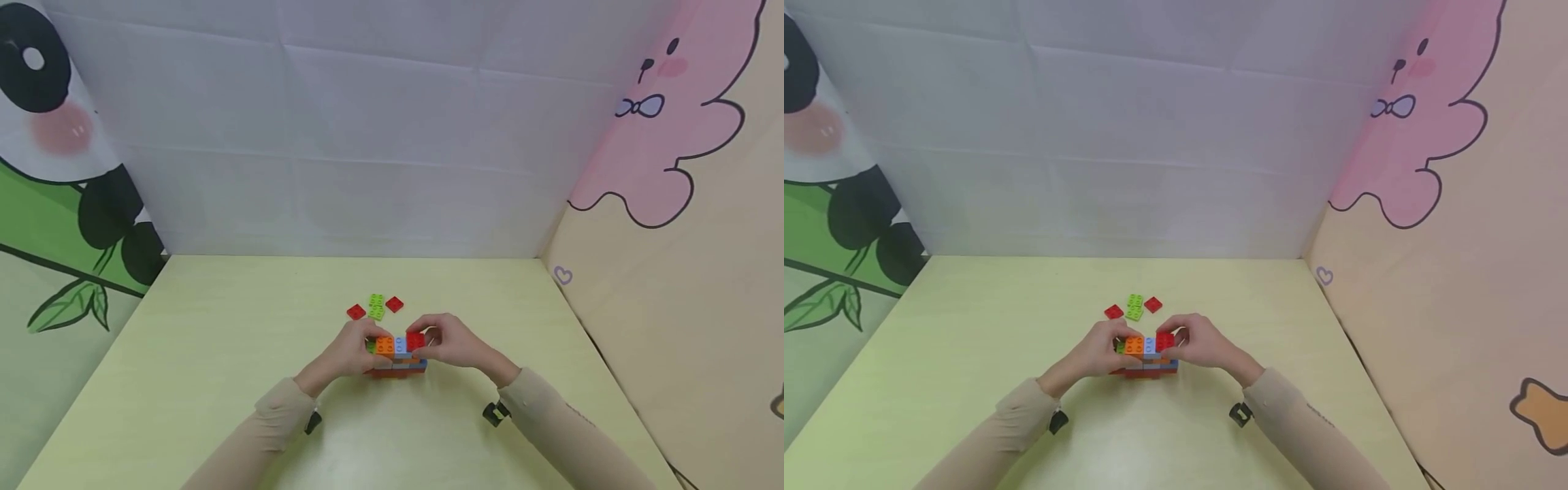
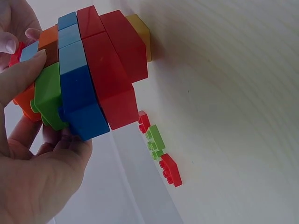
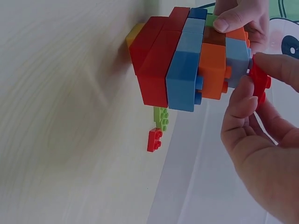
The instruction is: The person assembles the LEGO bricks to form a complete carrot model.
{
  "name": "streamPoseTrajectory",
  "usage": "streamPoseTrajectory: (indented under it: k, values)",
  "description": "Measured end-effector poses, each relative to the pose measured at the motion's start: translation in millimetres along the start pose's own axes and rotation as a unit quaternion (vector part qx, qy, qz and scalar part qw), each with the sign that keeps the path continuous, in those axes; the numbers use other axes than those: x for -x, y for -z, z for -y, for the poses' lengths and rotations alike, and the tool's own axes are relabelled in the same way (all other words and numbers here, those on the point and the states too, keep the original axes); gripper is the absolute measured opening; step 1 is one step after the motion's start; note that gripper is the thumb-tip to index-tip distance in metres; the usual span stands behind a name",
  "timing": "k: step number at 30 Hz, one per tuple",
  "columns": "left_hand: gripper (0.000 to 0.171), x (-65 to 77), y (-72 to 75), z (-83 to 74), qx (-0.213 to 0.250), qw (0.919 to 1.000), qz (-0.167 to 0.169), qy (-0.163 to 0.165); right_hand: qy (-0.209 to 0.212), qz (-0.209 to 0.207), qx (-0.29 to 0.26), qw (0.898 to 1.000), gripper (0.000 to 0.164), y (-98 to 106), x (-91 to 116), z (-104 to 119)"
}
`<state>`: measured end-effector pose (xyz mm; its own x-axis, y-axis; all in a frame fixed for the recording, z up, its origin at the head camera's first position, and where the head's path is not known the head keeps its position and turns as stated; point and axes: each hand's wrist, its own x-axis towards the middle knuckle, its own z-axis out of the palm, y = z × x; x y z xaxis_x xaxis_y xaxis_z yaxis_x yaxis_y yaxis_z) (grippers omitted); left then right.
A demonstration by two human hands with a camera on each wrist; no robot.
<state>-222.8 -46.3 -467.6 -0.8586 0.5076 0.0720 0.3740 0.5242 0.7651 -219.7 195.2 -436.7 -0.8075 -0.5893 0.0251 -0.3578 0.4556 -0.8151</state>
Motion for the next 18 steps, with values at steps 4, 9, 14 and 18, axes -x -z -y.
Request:
streamPoseTrajectory:
  k: [4,9,14,18]
  values:
    - [0.031,0.5,-1.3,0.8,-0.001,1.0000,-0.001,-0.004,-0.002,0.001,-0.009,1.000,0.032,-1.4,-0.6,0.3]
    - [0.032,1.2,-2.6,-0.8,0.001,1.0000,0.004,-0.005,-0.013,0.005,-0.022,1.000,0.030,-2.2,-1.2,-0.1]
    - [0.032,1.0,-1.7,-1.6,-0.007,1.0000,0.002,-0.004,-0.017,0.008,-0.012,1.000,0.030,-2.5,-4.9,2.2]
    - [0.033,0.6,0.5,-1.6,-0.006,1.0000,0.001,-0.008,-0.019,0.007,-0.017,1.000,0.031,-3.1,-7.7,3.6]
